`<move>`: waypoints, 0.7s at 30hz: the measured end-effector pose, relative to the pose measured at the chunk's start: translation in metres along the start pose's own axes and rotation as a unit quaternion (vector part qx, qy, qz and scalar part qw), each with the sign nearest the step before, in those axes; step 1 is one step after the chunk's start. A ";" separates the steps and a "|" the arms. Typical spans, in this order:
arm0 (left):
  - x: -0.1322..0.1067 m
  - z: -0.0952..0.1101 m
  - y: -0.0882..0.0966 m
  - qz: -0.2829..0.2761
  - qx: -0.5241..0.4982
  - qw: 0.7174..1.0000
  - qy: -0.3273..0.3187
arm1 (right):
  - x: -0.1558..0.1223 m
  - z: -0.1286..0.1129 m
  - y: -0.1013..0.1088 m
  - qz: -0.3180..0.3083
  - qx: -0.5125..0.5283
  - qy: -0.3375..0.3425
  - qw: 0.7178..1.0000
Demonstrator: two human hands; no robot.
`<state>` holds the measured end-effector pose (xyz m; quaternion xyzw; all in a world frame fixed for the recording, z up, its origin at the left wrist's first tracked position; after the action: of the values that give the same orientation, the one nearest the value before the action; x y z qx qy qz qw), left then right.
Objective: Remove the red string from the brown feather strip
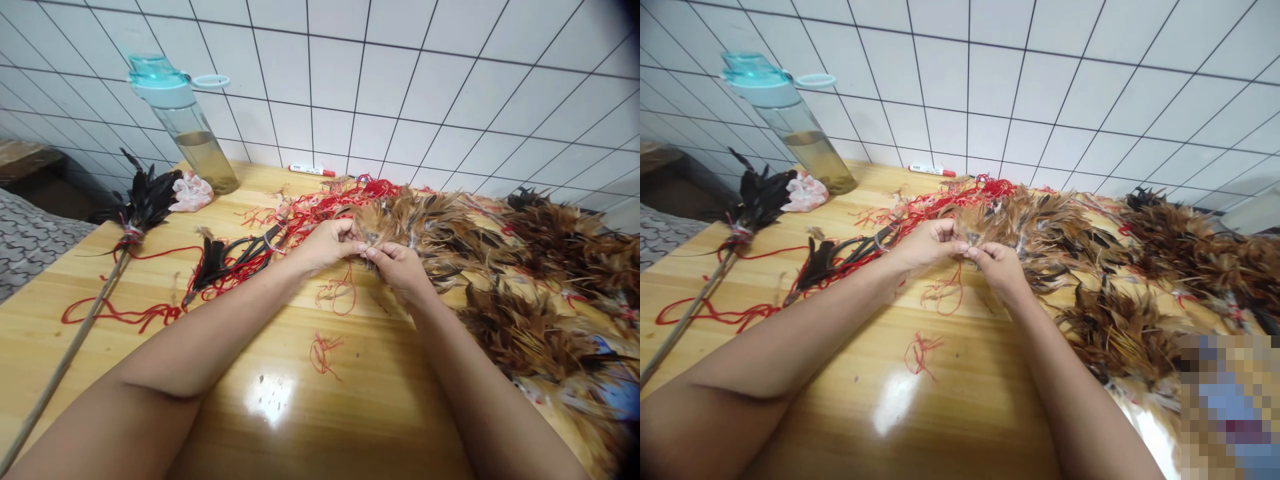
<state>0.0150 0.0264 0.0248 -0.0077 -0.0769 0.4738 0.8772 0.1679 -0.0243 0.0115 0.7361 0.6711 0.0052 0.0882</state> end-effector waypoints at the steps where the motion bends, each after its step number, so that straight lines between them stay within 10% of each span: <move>1: 0.000 0.000 0.000 -0.002 0.007 1.000 -0.003 | 0.000 -0.001 0.000 -0.003 0.000 -0.003 1.000; 15: -0.002 0.008 -0.002 -0.011 -0.022 1.000 -0.007 | -0.003 -0.009 0.004 -0.047 -0.012 0.015 0.999; 21: 0.000 0.006 0.001 0.028 0.162 0.985 -0.045 | -0.002 -0.021 0.015 0.004 0.045 0.010 0.999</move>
<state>0.0129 0.0268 0.0302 0.1535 -0.0380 0.5039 0.8492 0.1797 -0.0251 0.0343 0.7418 0.6686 -0.0174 0.0487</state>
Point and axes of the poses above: each hand's wrist, its own x-axis towards the middle knuckle, its own y-axis out of the back of the hand, z = x × y, the point moved 1 cm from there along x, towards the middle knuckle, and after that the axes turned 6 degrees about -y, right-handed, at the moved point
